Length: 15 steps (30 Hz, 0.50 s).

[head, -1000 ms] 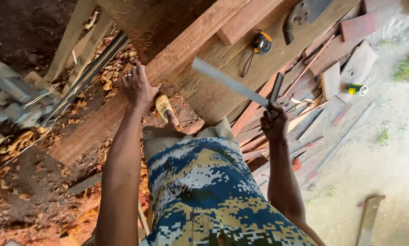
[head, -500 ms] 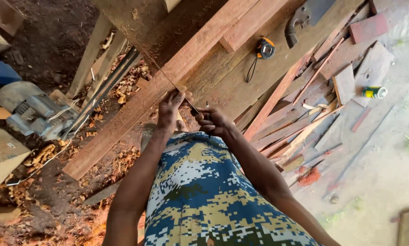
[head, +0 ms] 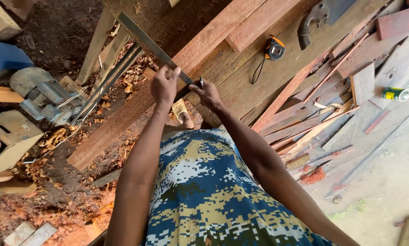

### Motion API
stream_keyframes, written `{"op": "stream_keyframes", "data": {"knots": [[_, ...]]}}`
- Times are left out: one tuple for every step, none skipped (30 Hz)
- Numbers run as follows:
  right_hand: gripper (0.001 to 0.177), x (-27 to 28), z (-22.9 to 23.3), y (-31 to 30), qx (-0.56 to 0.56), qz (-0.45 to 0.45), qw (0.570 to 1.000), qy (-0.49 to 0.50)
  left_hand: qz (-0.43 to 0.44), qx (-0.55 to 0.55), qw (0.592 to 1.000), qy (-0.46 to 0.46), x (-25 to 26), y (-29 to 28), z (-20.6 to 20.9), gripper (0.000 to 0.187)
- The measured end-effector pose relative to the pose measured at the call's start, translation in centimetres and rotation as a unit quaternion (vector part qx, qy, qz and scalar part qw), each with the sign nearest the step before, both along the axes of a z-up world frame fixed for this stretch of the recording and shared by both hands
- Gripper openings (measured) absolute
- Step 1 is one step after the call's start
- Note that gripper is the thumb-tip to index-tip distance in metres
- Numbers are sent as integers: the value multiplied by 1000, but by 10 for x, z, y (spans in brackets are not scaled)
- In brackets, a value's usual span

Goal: The recorder measures a piece of lumber with a tape measure and a try square, then saws it with a handsaw.

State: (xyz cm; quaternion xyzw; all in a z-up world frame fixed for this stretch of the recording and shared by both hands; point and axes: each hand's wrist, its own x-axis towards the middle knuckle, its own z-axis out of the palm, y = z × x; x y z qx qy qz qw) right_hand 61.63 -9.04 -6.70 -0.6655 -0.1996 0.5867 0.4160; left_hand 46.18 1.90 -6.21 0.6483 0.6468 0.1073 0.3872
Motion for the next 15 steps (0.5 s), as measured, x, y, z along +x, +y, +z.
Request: {"op": "stream_keyframes", "data": {"knots": [[21, 4, 4, 6, -3, 0, 1000, 3, 0, -3, 1000, 3, 4, 5, 36, 55], [23, 7, 7, 11, -13, -10, 1000, 16, -77, 2, 993, 91, 8, 9, 71, 76], [25, 9, 10, 15, -24, -21, 999, 28, -154, 7, 972, 176, 12, 14, 106, 98], [25, 10, 9, 20, -24, -24, 999, 30, -157, 6, 971, 178, 9, 14, 97, 98], [26, 11, 8, 25, -23, -38, 998, 40, -237, 111, 945, 196, 6, 14, 88, 119], [27, 11, 7, 28, -25, -51, 997, 50, -311, 211, 903, 208, 2, 10, 78, 140], [27, 11, 9, 31, -27, -51, 997, 52, -312, 208, 903, 209, 5, 9, 81, 140], [26, 10, 12, 36, -34, -57, 996, 52, -332, 183, 899, 218, 8, 9, 85, 135], [26, 10, 14, 40, -42, -63, 996, 53, -351, 157, 895, 227, 12, 8, 88, 130], [26, 9, 17, 39, -45, -62, 996, 55, -352, 153, 895, 228, 4, 9, 66, 130], [25, 9, 19, 39, -45, -62, 995, 61, -363, 139, 890, 237, -3, 9, 45, 118], [25, 11, 21, 41, -43, -62, 995, 64, -373, 128, 886, 245, -7, 12, 22, 108], [25, 13, 23, 42, -44, -62, 995, 63, -373, 128, 886, 244, -6, 13, 19, 108], [26, 11, 26, 42, -33, -69, 994, 73, -382, 148, 879, 245, -7, 12, 17, 105], [26, 10, 29, 42, -23, -75, 993, 83, -391, 168, 871, 246, -9, 12, 16, 103]]}}
